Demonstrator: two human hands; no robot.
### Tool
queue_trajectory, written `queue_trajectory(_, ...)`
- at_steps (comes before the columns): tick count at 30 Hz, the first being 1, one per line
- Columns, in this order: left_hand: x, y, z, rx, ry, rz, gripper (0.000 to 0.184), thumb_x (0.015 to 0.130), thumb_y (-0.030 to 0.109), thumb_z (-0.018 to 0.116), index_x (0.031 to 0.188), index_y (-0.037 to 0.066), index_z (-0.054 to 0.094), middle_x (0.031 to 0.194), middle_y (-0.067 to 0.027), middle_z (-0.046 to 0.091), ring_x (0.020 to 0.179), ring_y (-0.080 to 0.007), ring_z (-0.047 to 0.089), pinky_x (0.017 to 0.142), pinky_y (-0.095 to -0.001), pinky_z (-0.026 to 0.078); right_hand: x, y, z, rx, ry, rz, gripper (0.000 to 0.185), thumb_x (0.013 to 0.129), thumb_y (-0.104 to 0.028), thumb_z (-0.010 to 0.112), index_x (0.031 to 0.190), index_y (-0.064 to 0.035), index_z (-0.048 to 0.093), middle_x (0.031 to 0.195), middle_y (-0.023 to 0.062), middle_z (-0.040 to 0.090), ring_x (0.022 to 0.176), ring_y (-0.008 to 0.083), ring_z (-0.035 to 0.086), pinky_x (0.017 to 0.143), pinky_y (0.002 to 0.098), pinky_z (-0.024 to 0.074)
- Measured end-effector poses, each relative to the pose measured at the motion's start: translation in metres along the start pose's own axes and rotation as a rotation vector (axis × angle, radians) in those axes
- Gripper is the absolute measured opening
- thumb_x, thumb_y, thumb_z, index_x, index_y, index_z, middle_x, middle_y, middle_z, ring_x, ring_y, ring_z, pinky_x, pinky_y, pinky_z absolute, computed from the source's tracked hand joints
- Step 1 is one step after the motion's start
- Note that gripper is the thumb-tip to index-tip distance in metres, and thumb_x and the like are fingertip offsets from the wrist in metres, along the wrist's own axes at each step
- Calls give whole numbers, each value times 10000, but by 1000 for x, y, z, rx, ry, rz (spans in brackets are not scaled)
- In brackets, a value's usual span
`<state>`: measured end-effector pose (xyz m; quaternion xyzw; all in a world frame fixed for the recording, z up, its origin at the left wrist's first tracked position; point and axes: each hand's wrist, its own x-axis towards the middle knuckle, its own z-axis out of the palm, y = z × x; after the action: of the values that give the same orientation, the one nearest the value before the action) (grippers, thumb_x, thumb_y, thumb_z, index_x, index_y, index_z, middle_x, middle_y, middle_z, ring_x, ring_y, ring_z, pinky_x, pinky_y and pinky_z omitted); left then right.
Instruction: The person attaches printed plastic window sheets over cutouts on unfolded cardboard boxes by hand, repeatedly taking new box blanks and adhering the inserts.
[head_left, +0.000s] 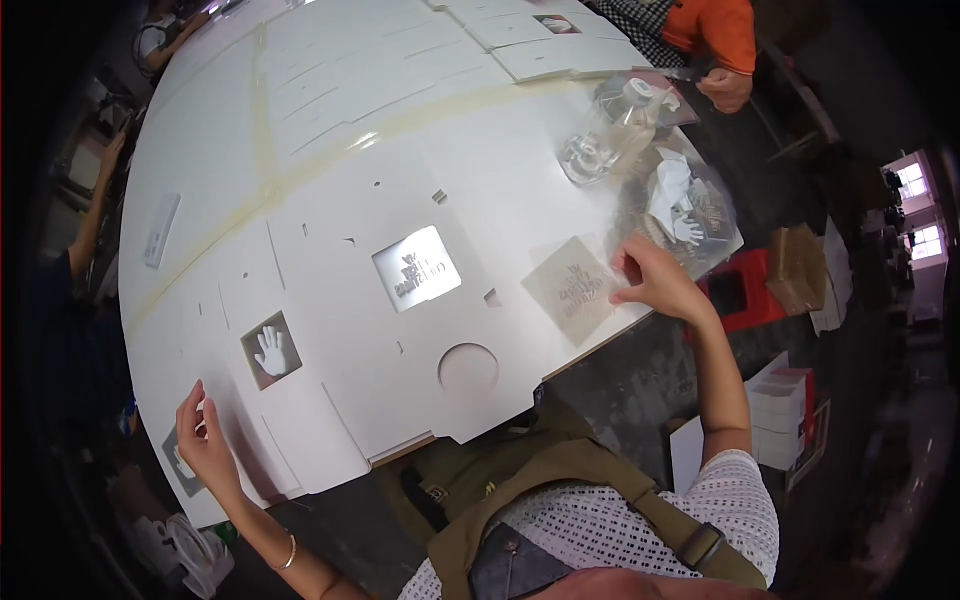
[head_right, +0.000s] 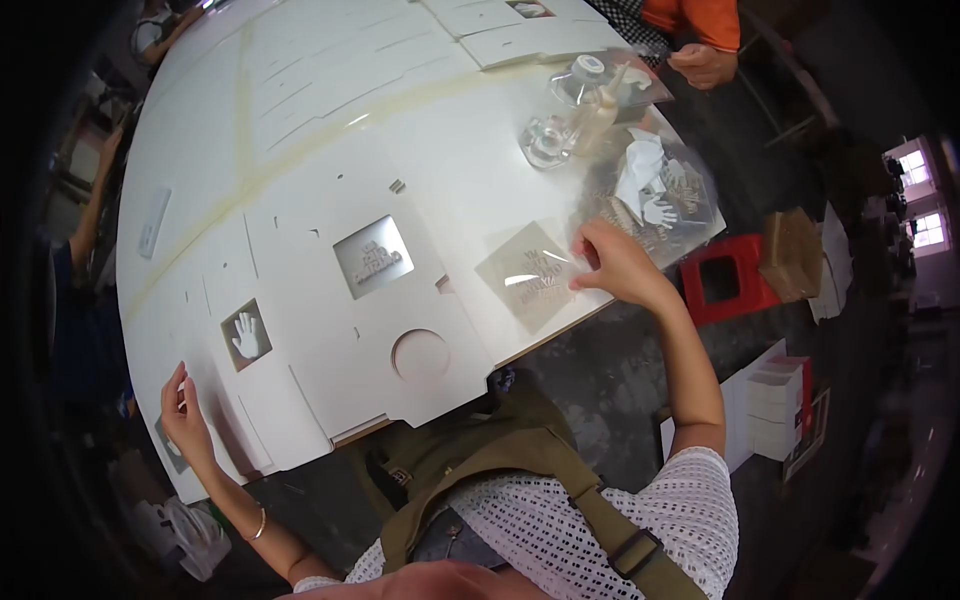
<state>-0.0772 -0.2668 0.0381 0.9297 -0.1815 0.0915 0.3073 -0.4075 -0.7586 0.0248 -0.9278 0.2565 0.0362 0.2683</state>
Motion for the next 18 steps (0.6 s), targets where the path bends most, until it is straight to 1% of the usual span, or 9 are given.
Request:
queue_trajectory(2, -1, 12, 1, -73, -43, 40, 240, 933, 113, 553, 1141, 42, 647, 1032, -52, 644, 810, -95, 565, 693, -215, 441, -1, 20, 8, 408, 13, 5, 242, 687, -39, 768, 808, -35, 559, 737, -2, 546, 672, 94, 532, 595, 242, 418)
queue_trajectory(3, -2, 20, 1, -55, -38, 28, 240, 933, 113, 553, 1141, 42, 647, 1032, -52, 644, 810, -95, 565, 693, -215, 441, -3, 19, 7, 417, -4, -7, 242, 687, -39, 768, 808, -35, 559, 737, -2, 546, 672, 94, 532, 595, 242, 418)
queue_trajectory(5, -2, 40, 1, -52, -97, 63, 234, 922, 90, 557, 1131, 39, 650, 1010, -56, 651, 820, -94, 570, 703, -214, 442, -7, 13, 2, 745, 7, 192, 138, 733, -19, 733, 799, -31, 612, 671, -21, 578, 584, 44, 512, 526, 198, 397)
queue_trajectory(9, -10, 80, 10, -146, -153, 133, 225, 879, 11, 569, 1087, 9, 654, 990, -65, 657, 830, -116, 591, 732, -230, 463, 2, 12, 8, 947, 233, 172, 81, 807, 1, 658, 887, 11, 663, 665, 42, 622, 512, 67, 534, 462, 189, 411)
queue_trajectory(11, -16, 100, 19, -160, -273, 200, 228, 851, -24, 580, 1065, 0, 655, 991, -83, 656, 843, -146, 608, 741, -245, 473, 17, -1, 9, 1001, 303, 115, 79, 848, -4, 626, 907, 35, 660, 659, 57, 619, 488, 63, 519, 426, 172, 381)
queue_trajectory(13, -26, 119, 32, -143, -421, 289, 257, 803, -20, 633, 1057, 11, 657, 993, -119, 642, 843, -219, 626, 744, -280, 493, 37, -29, 6, 1036, 244, 131, 82, 849, -13, 631, 910, 32, 661, 658, 53, 619, 485, 56, 513, 421, 171, 373)
queue_trajectory(15, -32, 137, 44, -55, -503, 539, 320, 761, -4, 671, 1077, 33, 641, 1019, -112, 628, 880, -262, 617, 748, -319, 511, 62, -56, 15, 1049, 156, 125, 102, 850, -47, 650, 921, 23, 667, 656, 38, 619, 481, 38, 495, 409, 162, 342)
queue_trajectory(16, -33, 142, 50, -52, -502, 532, 320, 761, -4, 671, 1077, 33, 641, 1019, -112, 628, 880, -262, 617, 748, -319, 511, 74, -68, 21, 1050, 148, 123, 102, 850, -47, 650, 921, 23, 667, 656, 38, 619, 481, 38, 495, 409, 162, 342)
queue_trajectory(18, -35, 147, 61, -88, -594, 671, 375, 728, 6, 691, 1094, 42, 618, 1049, -98, 615, 920, -280, 604, 754, -348, 521, 95, -90, 35, 1042, 32, 40, 113, 842, -64, 665, 921, 15, 674, 654, 24, 623, 489, 34, 497, 416, 162, 336)
